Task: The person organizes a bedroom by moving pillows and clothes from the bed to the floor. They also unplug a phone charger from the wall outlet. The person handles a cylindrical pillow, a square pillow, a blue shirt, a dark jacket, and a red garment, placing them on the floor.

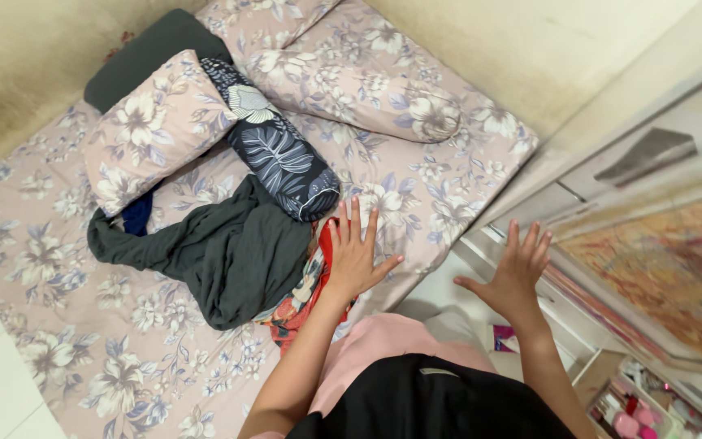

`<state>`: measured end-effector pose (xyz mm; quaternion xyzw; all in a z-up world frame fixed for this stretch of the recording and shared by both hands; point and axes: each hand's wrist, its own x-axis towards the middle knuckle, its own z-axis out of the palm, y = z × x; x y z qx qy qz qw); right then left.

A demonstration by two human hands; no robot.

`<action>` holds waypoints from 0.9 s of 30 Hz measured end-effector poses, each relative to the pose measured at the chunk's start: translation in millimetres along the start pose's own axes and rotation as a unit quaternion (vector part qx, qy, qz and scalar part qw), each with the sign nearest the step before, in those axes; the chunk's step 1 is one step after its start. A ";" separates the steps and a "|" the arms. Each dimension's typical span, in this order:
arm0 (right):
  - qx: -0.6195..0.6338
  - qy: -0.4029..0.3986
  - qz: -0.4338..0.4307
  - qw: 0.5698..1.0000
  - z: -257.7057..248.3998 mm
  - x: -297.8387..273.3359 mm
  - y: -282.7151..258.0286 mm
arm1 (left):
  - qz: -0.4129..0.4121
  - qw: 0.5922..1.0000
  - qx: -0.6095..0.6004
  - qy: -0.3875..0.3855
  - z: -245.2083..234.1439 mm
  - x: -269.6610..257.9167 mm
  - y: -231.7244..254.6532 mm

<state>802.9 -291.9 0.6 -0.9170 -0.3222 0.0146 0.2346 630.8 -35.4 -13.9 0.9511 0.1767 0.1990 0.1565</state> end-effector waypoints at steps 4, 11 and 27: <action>0.006 -0.027 -0.044 0.999 20.7 42.3 9.1 | -0.020 0.999 0.025 0.016 4.4 -1.4 -15.6; -0.001 -0.107 -0.085 0.991 65.4 160.1 22.3 | -0.159 0.984 0.066 -0.035 31.1 9.4 -24.4; -0.044 -0.165 -0.102 0.980 247.6 400.6 70.1 | -0.215 0.976 0.000 -0.032 180.4 229.1 -64.6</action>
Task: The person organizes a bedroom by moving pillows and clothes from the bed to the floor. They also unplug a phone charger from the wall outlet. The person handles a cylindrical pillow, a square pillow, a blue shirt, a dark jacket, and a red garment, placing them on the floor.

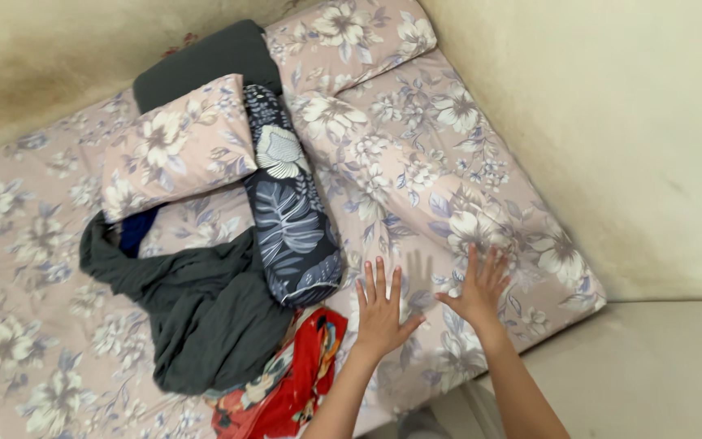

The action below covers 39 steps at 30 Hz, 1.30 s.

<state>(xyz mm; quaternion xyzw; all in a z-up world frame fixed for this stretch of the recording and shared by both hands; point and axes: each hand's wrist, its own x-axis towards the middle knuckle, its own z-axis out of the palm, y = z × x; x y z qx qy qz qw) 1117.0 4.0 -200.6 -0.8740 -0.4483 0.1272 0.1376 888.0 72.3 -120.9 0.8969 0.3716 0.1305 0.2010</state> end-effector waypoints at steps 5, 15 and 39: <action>0.002 -0.030 0.016 0.999 55.1 64.3 23.3 | -0.003 1.000 -0.022 0.000 43.3 43.4 -0.8; -0.092 -0.102 0.042 0.990 118.1 170.6 68.1 | -0.053 0.998 -0.026 -0.037 91.8 29.5 -24.7; -0.055 -0.123 -0.018 0.991 167.0 158.8 54.9 | -0.142 0.988 -0.038 -0.048 76.2 -30.0 -54.3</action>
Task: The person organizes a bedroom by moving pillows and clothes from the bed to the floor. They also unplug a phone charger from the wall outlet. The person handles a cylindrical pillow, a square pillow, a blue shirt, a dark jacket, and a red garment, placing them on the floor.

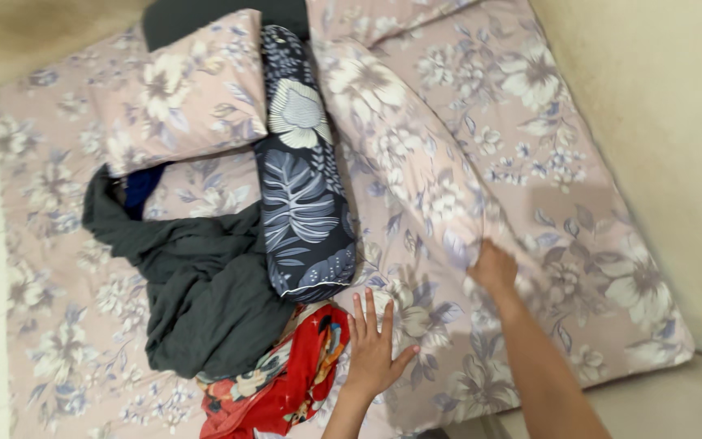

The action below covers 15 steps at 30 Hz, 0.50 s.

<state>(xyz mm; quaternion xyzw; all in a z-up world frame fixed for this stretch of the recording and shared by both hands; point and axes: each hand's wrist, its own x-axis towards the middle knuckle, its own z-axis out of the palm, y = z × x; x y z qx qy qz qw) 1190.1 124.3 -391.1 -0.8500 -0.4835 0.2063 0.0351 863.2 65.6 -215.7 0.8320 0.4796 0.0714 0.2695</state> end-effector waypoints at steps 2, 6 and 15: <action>0.025 -0.027 0.039 0.999 -3.3 -33.9 -22.1 | -0.006 1.000 -0.015 -0.001 -9.6 -5.9 5.9; 0.096 -0.051 0.064 0.992 -17.3 -97.2 -56.7 | -0.012 0.999 -0.014 0.026 -34.5 -19.0 12.1; 0.171 0.063 0.028 0.983 -93.3 -204.7 -82.7 | -0.054 0.996 -0.016 0.072 -97.5 -81.9 4.3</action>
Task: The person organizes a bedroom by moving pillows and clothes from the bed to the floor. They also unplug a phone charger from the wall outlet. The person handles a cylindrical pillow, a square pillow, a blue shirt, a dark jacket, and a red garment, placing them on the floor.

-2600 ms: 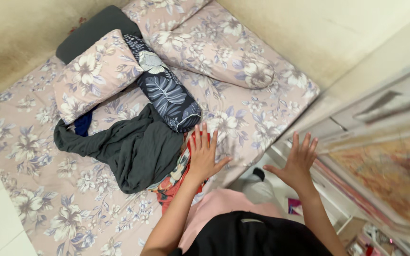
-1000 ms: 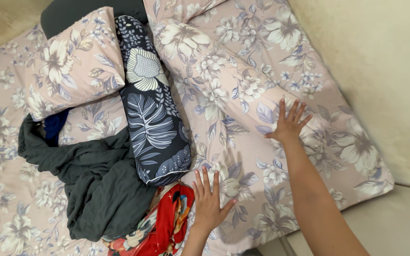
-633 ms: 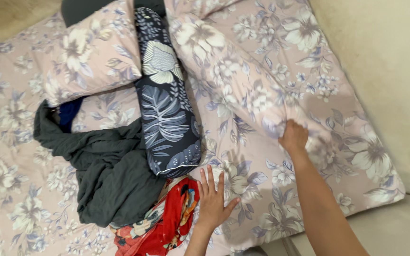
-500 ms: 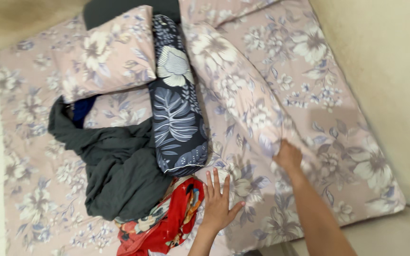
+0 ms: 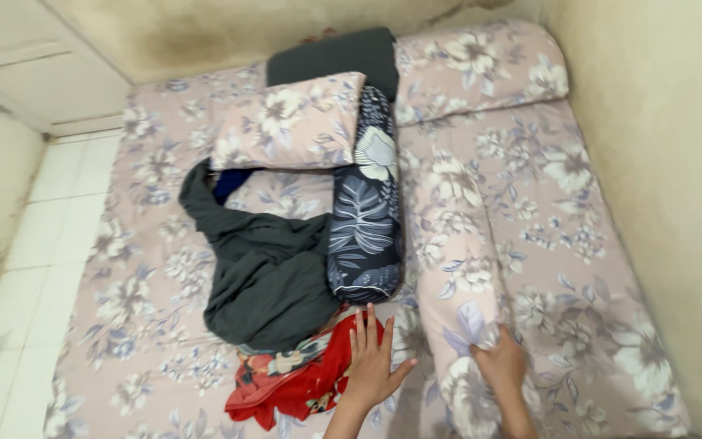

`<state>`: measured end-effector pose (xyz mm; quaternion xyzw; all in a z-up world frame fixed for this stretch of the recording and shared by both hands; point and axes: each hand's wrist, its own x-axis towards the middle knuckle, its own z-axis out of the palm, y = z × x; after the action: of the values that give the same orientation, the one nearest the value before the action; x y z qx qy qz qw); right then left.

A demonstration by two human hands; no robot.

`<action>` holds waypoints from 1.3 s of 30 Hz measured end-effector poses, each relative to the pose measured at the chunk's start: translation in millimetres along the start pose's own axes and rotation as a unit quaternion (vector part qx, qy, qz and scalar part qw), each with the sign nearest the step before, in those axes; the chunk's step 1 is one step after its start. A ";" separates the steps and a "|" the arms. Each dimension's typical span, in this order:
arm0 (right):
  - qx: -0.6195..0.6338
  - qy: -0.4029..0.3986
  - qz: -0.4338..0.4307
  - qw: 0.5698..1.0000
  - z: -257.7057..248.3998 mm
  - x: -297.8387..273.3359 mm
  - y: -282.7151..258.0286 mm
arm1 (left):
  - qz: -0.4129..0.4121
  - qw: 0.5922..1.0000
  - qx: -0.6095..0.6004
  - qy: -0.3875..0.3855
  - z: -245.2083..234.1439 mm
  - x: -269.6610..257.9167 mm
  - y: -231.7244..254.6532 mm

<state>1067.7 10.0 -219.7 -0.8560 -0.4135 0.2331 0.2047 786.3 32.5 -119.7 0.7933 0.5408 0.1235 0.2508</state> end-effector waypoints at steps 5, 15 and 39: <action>0.026 0.084 -0.111 0.990 -78.6 -39.6 -52.8 | -0.010 0.999 0.024 0.043 -42.3 -49.4 -13.2; 0.093 0.075 -0.371 0.921 -199.9 -206.6 -160.1 | -0.113 0.987 0.068 0.088 -130.3 -158.0 -62.7; 0.074 -0.429 -0.750 0.497 -79.8 -423.5 -316.6 | -0.310 0.878 0.084 0.354 -68.7 -639.7 -180.8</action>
<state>686.5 -161.0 114.1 -0.0003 -0.9187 0.3600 0.1626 364.3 -485.6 -109.7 0.5065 0.8202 0.2659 0.0005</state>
